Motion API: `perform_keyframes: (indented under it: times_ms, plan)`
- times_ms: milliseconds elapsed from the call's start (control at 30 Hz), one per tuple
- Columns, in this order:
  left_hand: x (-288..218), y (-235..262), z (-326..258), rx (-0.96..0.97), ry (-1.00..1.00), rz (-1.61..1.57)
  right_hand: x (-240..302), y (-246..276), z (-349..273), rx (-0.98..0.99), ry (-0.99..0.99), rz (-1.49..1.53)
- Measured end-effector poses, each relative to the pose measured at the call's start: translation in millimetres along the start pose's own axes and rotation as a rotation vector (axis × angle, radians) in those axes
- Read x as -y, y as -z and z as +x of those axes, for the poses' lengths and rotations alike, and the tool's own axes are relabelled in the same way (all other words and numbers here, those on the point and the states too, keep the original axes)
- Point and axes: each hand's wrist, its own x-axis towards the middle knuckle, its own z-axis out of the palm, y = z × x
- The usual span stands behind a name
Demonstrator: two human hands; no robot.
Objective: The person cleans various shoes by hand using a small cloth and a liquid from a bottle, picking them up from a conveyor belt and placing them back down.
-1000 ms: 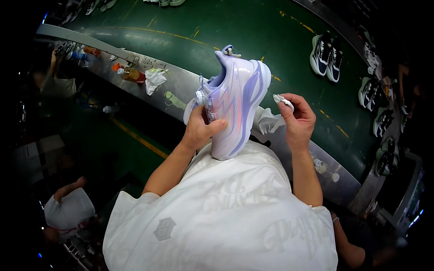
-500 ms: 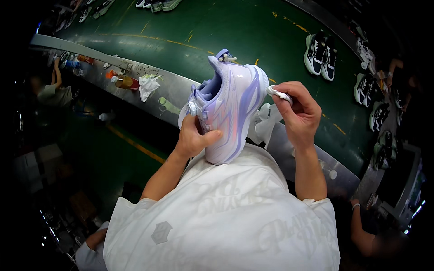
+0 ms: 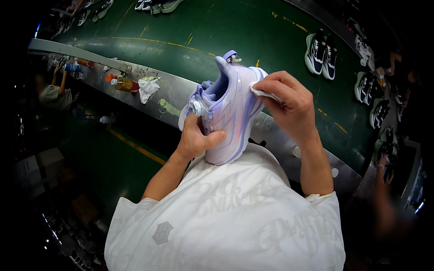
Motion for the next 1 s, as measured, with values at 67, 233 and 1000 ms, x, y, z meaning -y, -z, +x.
perform_keyframes:
  times_ms: [67, 233, 1000]
  plan:
    - [1, -1, 1, 0.0, 0.046, -0.005, 0, -2, -5, 0.025, 0.034, -0.023]
    - [2, 0, 2, -0.023, 0.105, 0.018, -2, -11, -15, 0.016, 0.012, 0.021]
    - [45, 5, 11, -0.057, 0.116, -0.159, 13, -40, -75, 0.231, -0.043, 0.244]
